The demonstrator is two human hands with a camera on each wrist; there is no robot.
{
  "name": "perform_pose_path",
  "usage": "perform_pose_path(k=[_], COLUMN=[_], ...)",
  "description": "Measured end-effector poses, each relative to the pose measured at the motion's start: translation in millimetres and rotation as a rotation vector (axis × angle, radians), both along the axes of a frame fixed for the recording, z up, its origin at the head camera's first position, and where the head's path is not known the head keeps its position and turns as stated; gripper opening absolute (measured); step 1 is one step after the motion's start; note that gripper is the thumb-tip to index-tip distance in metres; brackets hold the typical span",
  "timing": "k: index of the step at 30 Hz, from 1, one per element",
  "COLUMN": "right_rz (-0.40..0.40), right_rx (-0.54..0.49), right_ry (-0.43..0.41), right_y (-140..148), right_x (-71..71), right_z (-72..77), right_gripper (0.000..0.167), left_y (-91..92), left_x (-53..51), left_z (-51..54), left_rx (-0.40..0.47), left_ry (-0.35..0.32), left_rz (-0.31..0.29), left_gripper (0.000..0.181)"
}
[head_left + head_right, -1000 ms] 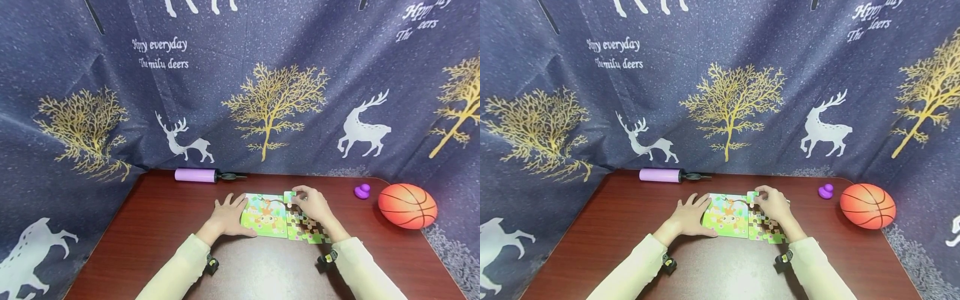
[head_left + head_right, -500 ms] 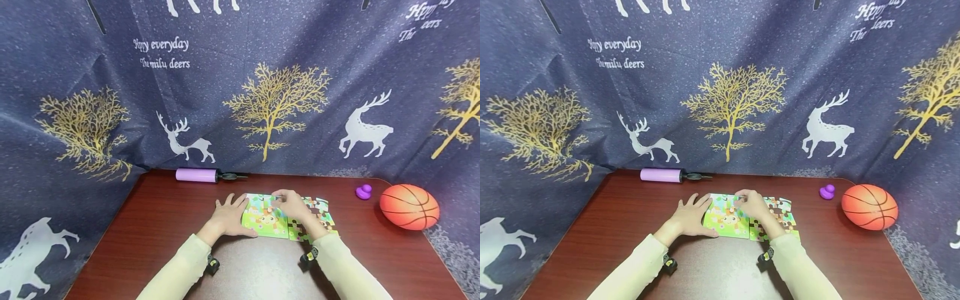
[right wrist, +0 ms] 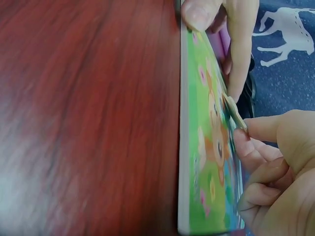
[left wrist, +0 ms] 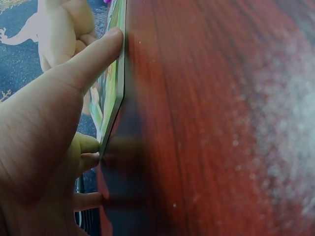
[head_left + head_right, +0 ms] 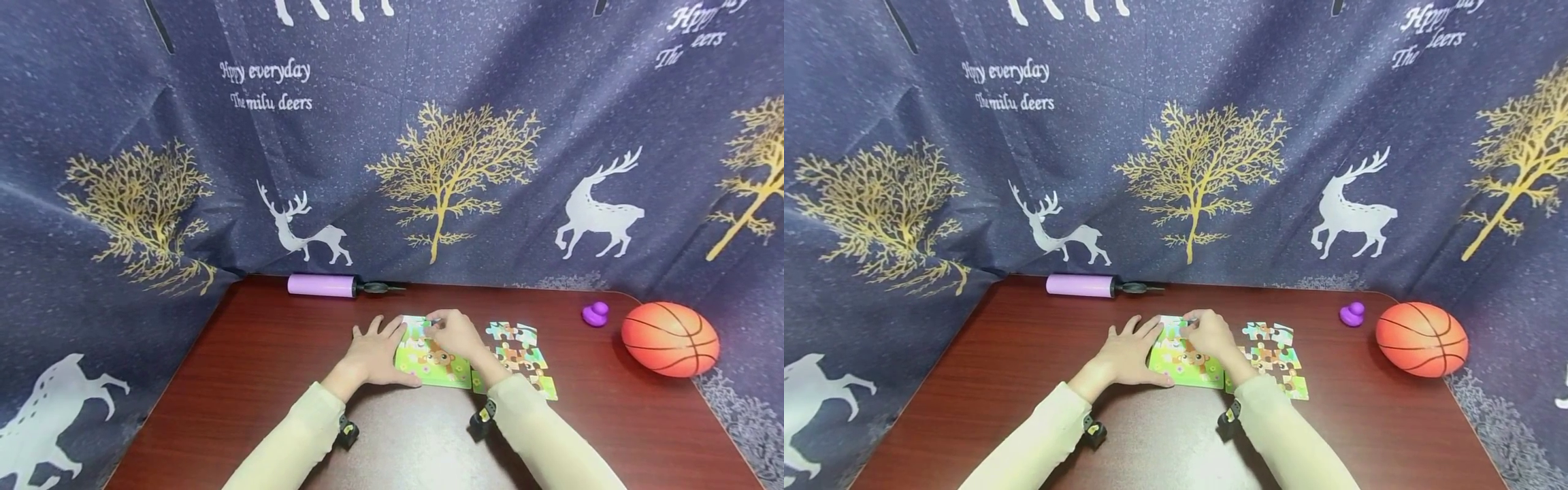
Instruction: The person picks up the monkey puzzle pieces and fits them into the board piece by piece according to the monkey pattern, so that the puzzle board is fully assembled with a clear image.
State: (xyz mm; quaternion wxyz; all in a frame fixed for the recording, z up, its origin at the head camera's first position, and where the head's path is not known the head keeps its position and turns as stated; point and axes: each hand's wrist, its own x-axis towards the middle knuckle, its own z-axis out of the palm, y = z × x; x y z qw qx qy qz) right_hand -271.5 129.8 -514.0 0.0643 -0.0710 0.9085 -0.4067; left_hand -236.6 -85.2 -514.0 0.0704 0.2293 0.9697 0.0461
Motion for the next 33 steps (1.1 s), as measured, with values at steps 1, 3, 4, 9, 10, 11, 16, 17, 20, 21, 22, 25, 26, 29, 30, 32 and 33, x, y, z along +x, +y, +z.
perform_pose_path(k=[1, 3, 4, 9, 10, 11, 16, 17, 20, 21, 22, 25, 26, 29, 30, 32, 33], right_rz=[0.004, 0.009, 0.012, 0.014, 0.015, 0.014, 0.005, 0.005, 0.003, 0.004, 0.006, 0.009, 0.008, 0.006, 0.006, 0.004, 0.004], right_rx=[0.005, 0.017, 0.024, 0.056, 0.062, 0.068, 0.092, 0.097, 0.115, 0.126, 0.133, 0.153, 0.158, 0.140, 0.127, 0.101, 0.090], right_ry=[0.001, 0.004, 0.005, 0.019, 0.021, 0.022, 0.026, 0.028, 0.039, 0.046, 0.052, 0.075, 0.082, 0.090, 0.088, 0.088, 0.088], right_y=[-2, -7, -9, -15, -15, -16, -18, -19, -21, -21, -21, -22, -22, -20, -19, -14, -11], right_x=[-0.6, -1.6, -2.2, -4.2, -4.7, -5.1, -5.9, -6.0, -6.1, -5.9, -5.7, -4.9, -4.5, -3.0, -2.3, -1.2, -0.7], right_z=[0.2, 1.0, 1.1, 2.9, 2.9, 3.1, 5.5, 6.0, 6.1, 5.7, 5.4, 3.9, 4.0, 4.4, 4.9, 5.3, 5.8], right_gripper=[0.028, 0.028, 0.028, 0.029, 0.029, 0.030, 0.030, 0.030, 0.030, 0.030, 0.031, 0.032, 0.032, 0.035, 0.035, 0.035, 0.034], left_y=[-0.2, -0.4, -0.2, 0.6, 0.7, 0.7, -0.1, -0.4, -0.7, -0.7, -0.7, -1.2, -1.3, -1.9, -2.2, -2.5, -2.7], left_x=[-0.3, -0.3, -0.4, -0.1, 0.0, 0.1, 1.0, 1.1, 1.5, 1.5, 1.4, 0.5, 0.1, -1.2, -1.1, -1.6, -1.4], left_z=[-0.7, -1.5, -2.0, -2.5, -2.3, -2.1, 0.0, 0.4, 0.7, 0.5, 0.3, -1.4, -1.7, -3.0, -2.6, -2.5, -1.9], left_rx=[-0.005, -0.007, -0.009, -0.004, -0.003, 0.000, 0.001, -0.001, -0.012, -0.016, -0.015, -0.016, -0.018, -0.024, -0.028, -0.034, -0.029], left_ry=[0.000, 0.002, 0.003, 0.007, 0.007, 0.006, 0.003, 0.003, 0.004, 0.005, 0.007, 0.006, 0.005, 0.002, -0.001, -0.008, -0.011], left_rz=[0.000, -0.002, -0.003, -0.003, -0.002, -0.002, -0.001, -0.001, -0.001, 0.000, 0.000, 0.000, 0.001, -0.006, -0.011, -0.028, -0.037], left_gripper=[0.128, 0.128, 0.128, 0.129, 0.129, 0.129, 0.128, 0.128, 0.128, 0.127, 0.127, 0.127, 0.127, 0.124, 0.122, 0.116, 0.112])
